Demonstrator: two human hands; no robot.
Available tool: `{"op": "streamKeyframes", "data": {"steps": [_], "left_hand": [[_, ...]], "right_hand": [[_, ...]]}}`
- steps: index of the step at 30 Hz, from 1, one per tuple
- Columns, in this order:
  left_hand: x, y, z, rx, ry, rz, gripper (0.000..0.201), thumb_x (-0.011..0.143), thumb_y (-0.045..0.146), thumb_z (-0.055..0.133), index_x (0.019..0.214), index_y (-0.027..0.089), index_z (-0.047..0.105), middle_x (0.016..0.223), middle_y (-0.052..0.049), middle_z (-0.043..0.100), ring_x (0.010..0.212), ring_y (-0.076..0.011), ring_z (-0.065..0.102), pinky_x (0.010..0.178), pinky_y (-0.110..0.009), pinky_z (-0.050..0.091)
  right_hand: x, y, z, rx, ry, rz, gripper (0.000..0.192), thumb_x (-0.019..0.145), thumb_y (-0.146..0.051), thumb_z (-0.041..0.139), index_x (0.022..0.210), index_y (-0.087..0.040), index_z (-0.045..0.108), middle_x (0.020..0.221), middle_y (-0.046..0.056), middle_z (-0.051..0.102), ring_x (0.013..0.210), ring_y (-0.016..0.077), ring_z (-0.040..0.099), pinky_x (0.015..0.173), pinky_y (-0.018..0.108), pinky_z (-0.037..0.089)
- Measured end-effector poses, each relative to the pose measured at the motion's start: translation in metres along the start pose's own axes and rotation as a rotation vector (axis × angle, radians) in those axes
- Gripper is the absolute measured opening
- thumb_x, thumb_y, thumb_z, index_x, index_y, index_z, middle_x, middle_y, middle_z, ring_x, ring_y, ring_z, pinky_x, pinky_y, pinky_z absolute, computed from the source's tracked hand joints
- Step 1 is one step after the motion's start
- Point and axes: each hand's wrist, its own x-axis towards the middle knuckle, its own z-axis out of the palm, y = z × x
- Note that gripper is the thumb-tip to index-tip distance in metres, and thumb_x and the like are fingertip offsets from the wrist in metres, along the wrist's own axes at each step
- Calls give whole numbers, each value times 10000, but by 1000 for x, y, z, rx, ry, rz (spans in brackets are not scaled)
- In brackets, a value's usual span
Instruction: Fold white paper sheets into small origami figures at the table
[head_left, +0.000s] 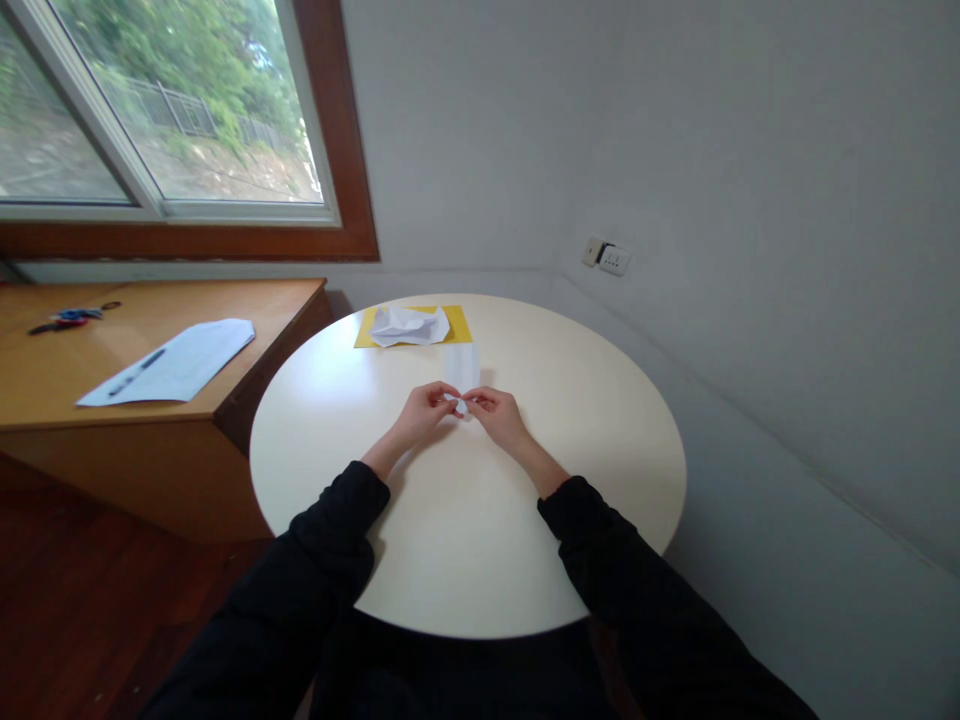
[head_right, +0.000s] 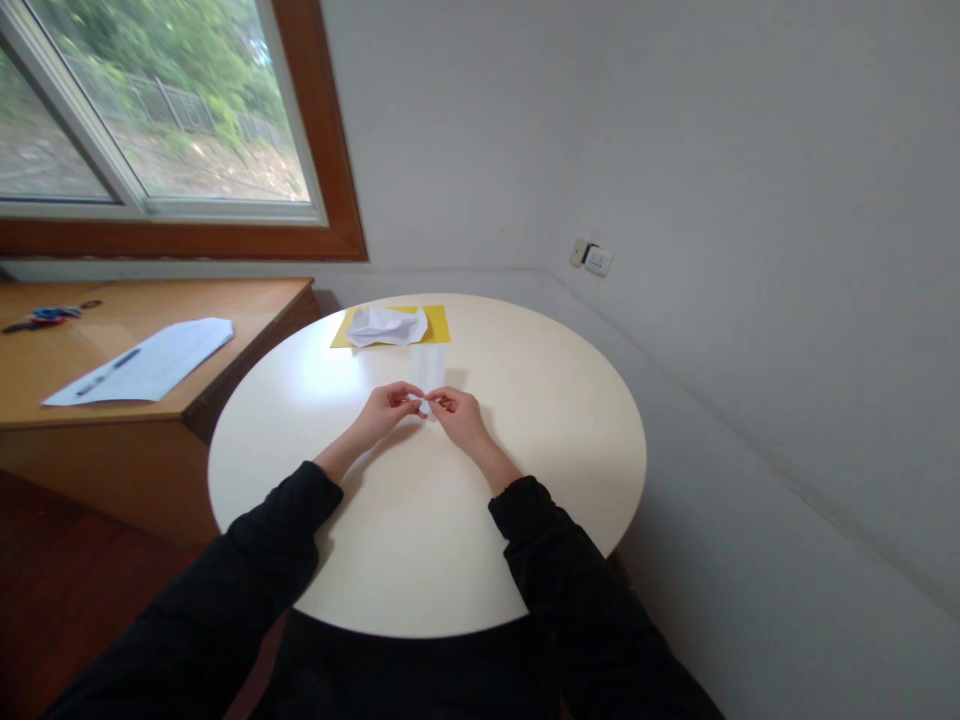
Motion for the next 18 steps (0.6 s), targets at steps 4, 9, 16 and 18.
{"op": "streamKeyframes", "data": {"steps": [4,9,16,18], "left_hand": [[-1,2,1,-17,10,-18,115,664,202,598,752,127,588,609,-23,630,610,-144,620,617,-261,476],[-2,2,2,-34,30,-12,227,661,304,638,793,130,574,610,-16,616,613,-149,614,603,-268,477],[-4,5,2,-44,76,-12,260,668,322,638,841,154,543,537,32,555,578,-135,596,579,-252,472],[-4,6,2,-47,80,-12,247,672,312,629,841,156,537,548,32,555,580,-130,590,586,-251,471]], "right_hand": [[-1,0,0,-34,-15,-5,147,670,-269,592,753,-162,648,711,29,660,615,130,585,585,246,452],[-1,0,0,-45,-45,-6,158,684,-260,581,778,-166,665,741,40,673,648,143,600,637,273,472],[-4,-7,1,-71,-63,-33,177,691,-246,580,824,-170,668,777,49,683,675,149,610,633,273,477],[-5,-10,1,-74,-69,-30,185,692,-242,577,834,-164,666,778,53,684,672,148,611,629,270,475]]}}
